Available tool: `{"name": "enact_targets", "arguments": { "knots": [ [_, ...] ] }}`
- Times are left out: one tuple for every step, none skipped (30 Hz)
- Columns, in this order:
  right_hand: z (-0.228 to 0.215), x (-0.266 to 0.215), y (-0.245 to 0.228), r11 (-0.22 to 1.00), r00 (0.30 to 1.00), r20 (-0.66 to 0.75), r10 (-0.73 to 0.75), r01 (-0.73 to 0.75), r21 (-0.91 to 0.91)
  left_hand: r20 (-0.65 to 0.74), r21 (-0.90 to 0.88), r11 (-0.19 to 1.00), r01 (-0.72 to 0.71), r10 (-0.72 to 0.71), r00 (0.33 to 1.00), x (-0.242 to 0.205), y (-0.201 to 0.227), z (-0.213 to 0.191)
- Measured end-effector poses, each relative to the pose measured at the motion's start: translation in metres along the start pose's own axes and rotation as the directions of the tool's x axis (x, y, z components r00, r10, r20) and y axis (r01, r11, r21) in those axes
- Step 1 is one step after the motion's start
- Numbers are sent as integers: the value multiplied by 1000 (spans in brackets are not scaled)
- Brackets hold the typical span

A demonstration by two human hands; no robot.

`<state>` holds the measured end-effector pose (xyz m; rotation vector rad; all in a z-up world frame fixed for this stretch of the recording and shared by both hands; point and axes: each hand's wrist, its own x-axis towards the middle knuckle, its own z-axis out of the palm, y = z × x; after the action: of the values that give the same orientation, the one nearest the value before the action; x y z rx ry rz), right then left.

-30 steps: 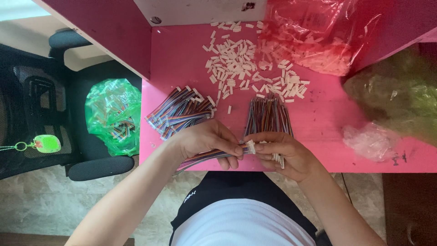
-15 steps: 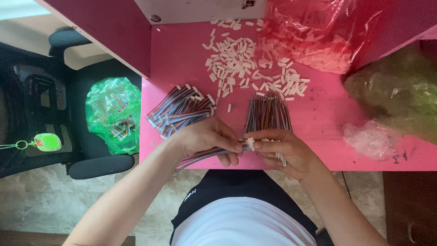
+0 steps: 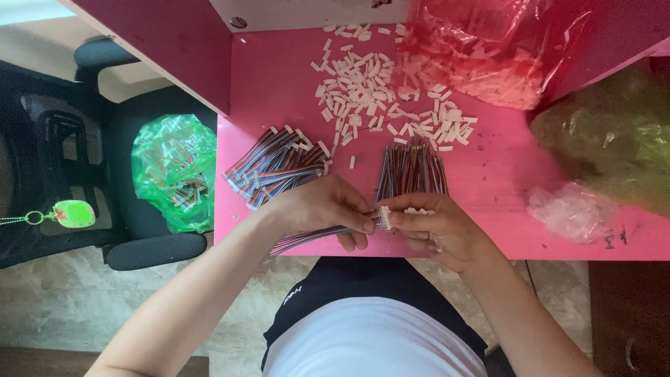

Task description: Assemble wire harnesses by attaching white plastic connectors to the ends of multi-colored wire bundles.

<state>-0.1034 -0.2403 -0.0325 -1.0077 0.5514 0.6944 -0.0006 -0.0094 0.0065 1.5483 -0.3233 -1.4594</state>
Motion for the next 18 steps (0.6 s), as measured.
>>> {"name": "enact_targets", "arguments": {
  "knots": [
    [2, 0, 0, 1000, 1000, 0, 2, -2, 0, 0, -1, 1000, 1, -1, 1000, 3, -5, -1],
    [4, 0, 0, 996, 999, -30, -40, 38, -76, 11, -50, 999, -1, 1, 1000, 7, -9, -3],
    [6, -1, 0, 985, 995, -57, -84, 74, -153, 22, -98, 995, -2, 4, 1000, 10, -14, -4],
    [10, -1, 3, 986, 995, -61, -84, 74, -152, 25, -98, 995, -1, 4, 1000, 12, -17, -2],
    [14, -1, 6, 975, 981, -129, -143, 118, -186, 11, -98, 995, -23, 24, 1000, 14, -19, 0],
    [19, -1, 9, 961, 960, -191, -205, 160, -225, -6, -97, 994, -46, 45, 999, 15, -22, 2],
    [20, -1, 10, 961, 960, -191, -206, 161, -225, -6, -96, 994, -46, 45, 999, 15, -22, 5],
    [20, 0, 11, 962, 957, -213, -196, 146, -232, -42, -82, 993, -82, 78, 996, 16, -23, 7],
    [21, 0, 13, 962, 954, -234, -187, 130, -239, -77, -68, 991, -117, 112, 991, 16, -24, 10],
    [19, 2, 13, 962, 954, -233, -187, 130, -239, -78, -68, 991, -117, 112, 991, 17, -24, 10],
    [16, 4, 13, 958, 958, -216, -186, 128, -256, -83, -83, 992, -91, 85, 993, 18, -24, 10],
    [14, 3, 15, 955, 963, -203, -180, 122, -269, -83, -102, 993, -62, 54, 995, 17, -25, 11],
    [12, 2, 19, 957, 963, -205, -175, 117, -267, -79, -105, 993, -59, 50, 996, 16, -25, 13],
    [10, 3, 20, 958, 965, -181, -190, 142, -251, -67, -92, 992, -83, 77, 995, 16, -24, 12],
    [7, 5, 20, 958, 966, -157, -206, 166, -234, -55, -79, 991, -108, 104, 993, 16, -22, 10],
    [6, 5, 17, 957, 965, -156, -211, 171, -236, -57, -74, 991, -112, 108, 993, 14, -22, 8],
    [5, 4, 14, 962, 971, -144, -192, 157, -223, -11, -108, 985, -136, 135, 991, 13, -22, 6],
    [3, 1, 14, 969, 977, -137, -163, 133, -208, 39, -152, 977, -152, 160, 986, 10, -23, 8]
  ]
}}
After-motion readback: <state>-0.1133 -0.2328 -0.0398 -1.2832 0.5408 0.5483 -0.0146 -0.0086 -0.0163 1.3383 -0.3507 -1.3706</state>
